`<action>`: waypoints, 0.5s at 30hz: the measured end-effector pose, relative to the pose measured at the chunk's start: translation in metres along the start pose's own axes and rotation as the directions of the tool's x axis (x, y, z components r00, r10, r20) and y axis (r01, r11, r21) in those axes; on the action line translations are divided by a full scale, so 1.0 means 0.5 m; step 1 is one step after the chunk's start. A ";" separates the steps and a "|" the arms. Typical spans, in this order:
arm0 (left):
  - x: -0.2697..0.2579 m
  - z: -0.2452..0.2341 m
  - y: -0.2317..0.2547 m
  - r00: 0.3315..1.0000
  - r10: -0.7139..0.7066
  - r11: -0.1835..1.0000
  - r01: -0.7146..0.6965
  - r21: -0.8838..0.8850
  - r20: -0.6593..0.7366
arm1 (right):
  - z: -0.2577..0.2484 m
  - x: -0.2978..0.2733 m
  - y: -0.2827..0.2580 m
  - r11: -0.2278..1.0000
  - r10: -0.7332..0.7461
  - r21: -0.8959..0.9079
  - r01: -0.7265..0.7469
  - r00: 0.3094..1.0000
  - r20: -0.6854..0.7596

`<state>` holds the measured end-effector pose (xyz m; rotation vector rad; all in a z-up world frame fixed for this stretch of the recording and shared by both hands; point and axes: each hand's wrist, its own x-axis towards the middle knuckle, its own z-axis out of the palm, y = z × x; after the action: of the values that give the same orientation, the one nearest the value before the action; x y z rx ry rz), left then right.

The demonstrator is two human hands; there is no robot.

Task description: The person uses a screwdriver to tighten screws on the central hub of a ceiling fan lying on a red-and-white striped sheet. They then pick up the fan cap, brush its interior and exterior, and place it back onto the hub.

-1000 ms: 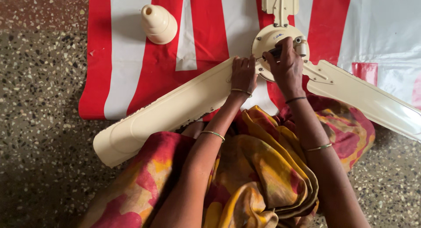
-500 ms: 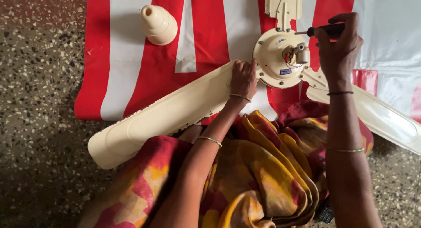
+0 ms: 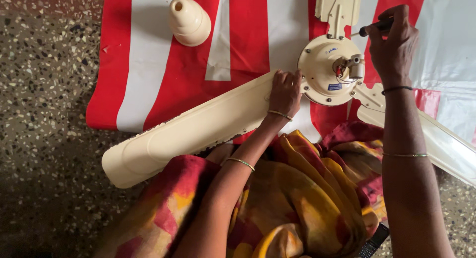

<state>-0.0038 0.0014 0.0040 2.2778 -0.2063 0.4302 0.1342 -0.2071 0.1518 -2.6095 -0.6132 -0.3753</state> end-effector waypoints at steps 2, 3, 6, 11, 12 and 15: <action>0.000 0.000 0.001 1.000 0.005 1.000 -0.005 0.006 0.000 | 0.008 0.004 0.005 1.000 0.005 -0.005 -0.005 1.000 0.012; 0.001 0.000 0.001 1.000 0.009 1.000 -0.009 0.008 0.000 | 0.011 0.007 0.007 1.000 0.009 -0.012 -0.009 1.000 0.017; 0.001 -0.002 0.001 1.000 0.004 1.000 -0.004 0.003 0.016 | 0.020 0.009 0.011 0.998 0.023 -0.051 -0.022 0.999 0.030; 0.001 -0.006 0.002 1.000 -0.003 1.000 0.002 0.022 0.026 | 0.026 0.007 0.017 0.997 0.005 -0.074 -0.002 0.999 0.041; 0.002 -0.007 0.003 0.999 -0.006 1.000 0.006 0.010 0.032 | 0.026 0.007 0.019 0.997 0.004 -0.074 -0.001 0.999 0.039; 0.004 -0.011 0.004 1.000 0.000 1.000 0.000 0.011 0.024 | 0.031 0.009 0.021 0.997 -0.005 -0.077 0.008 0.999 0.036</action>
<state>-0.0040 0.0041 0.0096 2.2943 -0.2171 0.4048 0.1456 -0.2070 0.1362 -2.6931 -0.6313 -0.3621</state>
